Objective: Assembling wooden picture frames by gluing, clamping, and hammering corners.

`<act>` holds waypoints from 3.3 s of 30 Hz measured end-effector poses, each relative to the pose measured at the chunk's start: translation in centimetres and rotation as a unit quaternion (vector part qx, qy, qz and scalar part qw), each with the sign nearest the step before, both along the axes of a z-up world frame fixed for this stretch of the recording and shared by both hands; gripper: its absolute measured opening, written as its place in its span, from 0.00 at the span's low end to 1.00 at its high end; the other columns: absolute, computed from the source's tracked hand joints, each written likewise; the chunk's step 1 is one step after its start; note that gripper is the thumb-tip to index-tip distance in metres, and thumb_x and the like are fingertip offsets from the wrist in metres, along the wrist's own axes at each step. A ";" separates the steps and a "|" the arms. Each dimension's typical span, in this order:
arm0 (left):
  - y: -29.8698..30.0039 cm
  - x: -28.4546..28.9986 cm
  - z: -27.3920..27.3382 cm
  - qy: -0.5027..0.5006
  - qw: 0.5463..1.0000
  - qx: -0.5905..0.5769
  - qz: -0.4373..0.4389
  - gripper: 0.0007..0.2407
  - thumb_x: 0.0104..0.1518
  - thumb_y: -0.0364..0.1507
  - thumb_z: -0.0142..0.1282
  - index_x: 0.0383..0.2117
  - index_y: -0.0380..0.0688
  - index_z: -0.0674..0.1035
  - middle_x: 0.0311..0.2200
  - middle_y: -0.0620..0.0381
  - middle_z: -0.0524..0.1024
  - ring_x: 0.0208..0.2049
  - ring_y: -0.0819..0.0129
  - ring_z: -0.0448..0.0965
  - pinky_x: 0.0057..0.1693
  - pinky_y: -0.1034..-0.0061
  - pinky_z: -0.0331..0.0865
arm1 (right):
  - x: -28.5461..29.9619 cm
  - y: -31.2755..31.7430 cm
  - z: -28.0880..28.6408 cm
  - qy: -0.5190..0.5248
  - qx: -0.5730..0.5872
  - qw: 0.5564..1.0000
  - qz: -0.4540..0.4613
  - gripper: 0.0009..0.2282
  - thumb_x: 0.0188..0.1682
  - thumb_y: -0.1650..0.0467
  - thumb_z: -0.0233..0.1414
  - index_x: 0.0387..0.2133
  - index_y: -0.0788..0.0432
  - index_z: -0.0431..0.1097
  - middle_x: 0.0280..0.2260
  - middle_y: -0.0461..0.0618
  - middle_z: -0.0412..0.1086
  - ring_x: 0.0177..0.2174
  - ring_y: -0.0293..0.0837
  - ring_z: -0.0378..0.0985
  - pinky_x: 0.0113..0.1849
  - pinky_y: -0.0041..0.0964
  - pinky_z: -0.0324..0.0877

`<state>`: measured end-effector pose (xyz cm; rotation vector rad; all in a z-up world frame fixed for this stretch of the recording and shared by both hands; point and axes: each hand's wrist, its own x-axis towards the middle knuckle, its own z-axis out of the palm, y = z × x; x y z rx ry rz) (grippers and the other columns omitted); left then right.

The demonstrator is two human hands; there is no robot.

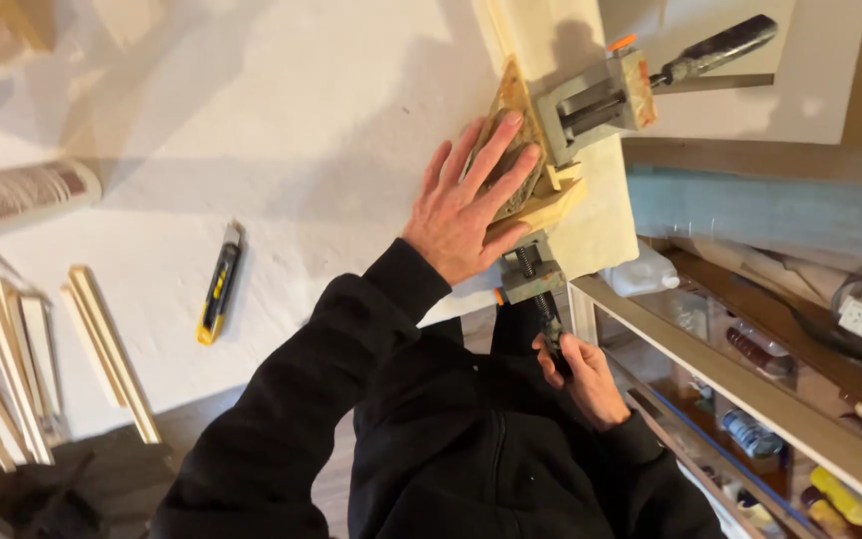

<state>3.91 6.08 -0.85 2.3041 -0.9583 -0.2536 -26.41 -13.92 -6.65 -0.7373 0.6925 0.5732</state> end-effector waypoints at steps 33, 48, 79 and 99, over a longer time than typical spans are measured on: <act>11.1 -0.5 -2.2 0.369 0.925 -0.014 0.087 0.15 0.57 0.31 0.59 0.48 0.39 0.80 0.38 0.50 0.84 0.38 0.61 0.87 0.47 0.71 0.78 | 18.6 7.6 8.4 -0.214 -0.710 0.662 0.113 0.46 0.35 0.71 0.71 0.68 0.63 0.50 0.67 0.63 0.53 0.62 0.63 0.59 0.62 0.52 0.58; 10.3 0.2 -2.6 0.498 0.865 -0.004 0.069 0.14 0.59 0.30 0.57 0.50 0.41 0.82 0.38 0.52 0.86 0.37 0.69 0.87 0.46 0.75 0.79 | 18.4 8.0 8.8 -0.234 -0.703 0.668 0.073 0.34 0.36 0.76 0.69 0.59 0.60 0.64 0.60 0.57 0.63 0.61 0.59 0.65 0.58 0.49 0.67; 10.2 0.9 -2.5 0.573 0.816 -0.044 0.068 0.18 0.59 0.21 0.55 0.57 0.33 0.75 0.49 0.51 0.82 0.51 0.70 0.81 0.58 0.74 0.73 | 18.9 6.0 8.4 -0.271 -0.687 0.664 0.118 0.34 0.33 0.74 0.69 0.57 0.59 0.62 0.63 0.53 0.62 0.58 0.58 0.64 0.57 0.48 0.65; 10.7 0.8 -2.5 0.587 0.806 -0.042 0.073 0.19 0.60 0.20 0.52 0.59 0.31 0.73 0.52 0.49 0.79 0.54 0.69 0.79 0.60 0.74 0.70 | 19.9 4.9 9.4 -0.269 -0.664 0.680 0.157 0.35 0.30 0.71 0.70 0.55 0.60 0.64 0.60 0.51 0.63 0.55 0.57 0.66 0.57 0.46 0.66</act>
